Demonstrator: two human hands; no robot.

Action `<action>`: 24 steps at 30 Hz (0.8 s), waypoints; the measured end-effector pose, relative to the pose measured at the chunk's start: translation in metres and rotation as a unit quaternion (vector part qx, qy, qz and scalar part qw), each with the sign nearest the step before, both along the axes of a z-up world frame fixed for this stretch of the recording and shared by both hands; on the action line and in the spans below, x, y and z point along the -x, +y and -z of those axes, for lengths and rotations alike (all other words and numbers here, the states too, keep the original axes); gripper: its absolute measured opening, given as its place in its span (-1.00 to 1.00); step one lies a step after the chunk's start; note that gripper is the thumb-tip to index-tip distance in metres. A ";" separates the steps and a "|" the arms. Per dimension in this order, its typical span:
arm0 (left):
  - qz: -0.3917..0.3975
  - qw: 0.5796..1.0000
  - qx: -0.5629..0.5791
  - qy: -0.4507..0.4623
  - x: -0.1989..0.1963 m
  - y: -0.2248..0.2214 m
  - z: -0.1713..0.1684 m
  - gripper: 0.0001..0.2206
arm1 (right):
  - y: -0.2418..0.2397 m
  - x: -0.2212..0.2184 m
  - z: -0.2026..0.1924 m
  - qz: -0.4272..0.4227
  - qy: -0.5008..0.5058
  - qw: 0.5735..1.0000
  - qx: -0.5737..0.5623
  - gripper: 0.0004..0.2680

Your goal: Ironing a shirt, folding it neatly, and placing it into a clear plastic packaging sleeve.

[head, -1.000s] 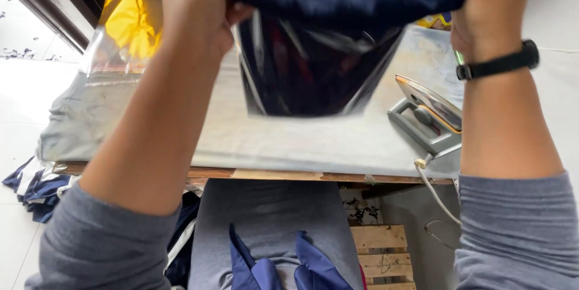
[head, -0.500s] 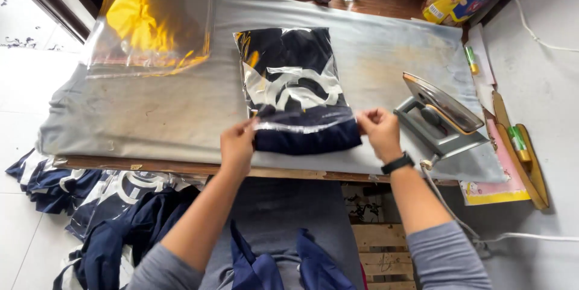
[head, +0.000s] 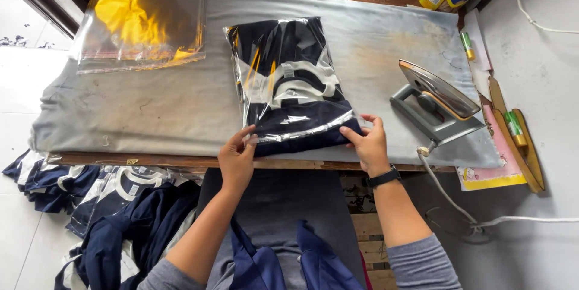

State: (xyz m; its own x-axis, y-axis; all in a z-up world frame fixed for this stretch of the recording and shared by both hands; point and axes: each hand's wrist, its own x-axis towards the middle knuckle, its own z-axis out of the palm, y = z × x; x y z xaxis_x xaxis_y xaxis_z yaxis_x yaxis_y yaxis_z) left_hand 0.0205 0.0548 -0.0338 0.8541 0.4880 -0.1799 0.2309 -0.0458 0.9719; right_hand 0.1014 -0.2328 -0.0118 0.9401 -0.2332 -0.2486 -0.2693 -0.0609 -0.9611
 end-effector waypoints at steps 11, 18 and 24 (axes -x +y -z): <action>0.011 0.774 -0.543 -0.324 0.003 -0.008 -0.008 -0.81 | 0.044 0.058 0.006 -0.062 -0.430 0.773 0.461 -0.79; 0.029 0.783 -0.491 -0.379 -0.011 -0.013 -0.039 -0.88 | 0.091 0.022 0.002 -0.229 -0.438 0.682 0.539 -0.72; 0.044 0.692 -0.615 -0.376 -0.010 -0.019 -0.054 -0.84 | 0.107 -0.030 -0.009 -0.270 -0.384 0.676 0.567 -0.64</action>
State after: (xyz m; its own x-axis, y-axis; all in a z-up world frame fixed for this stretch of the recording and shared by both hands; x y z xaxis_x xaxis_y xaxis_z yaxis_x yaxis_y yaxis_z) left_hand 0.0305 0.0363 0.0201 0.5169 -0.1830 0.8363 -0.3744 -0.9268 0.0285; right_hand 0.1309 -0.1257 -0.0026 0.7141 0.5649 0.4136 0.6393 -0.7669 -0.0565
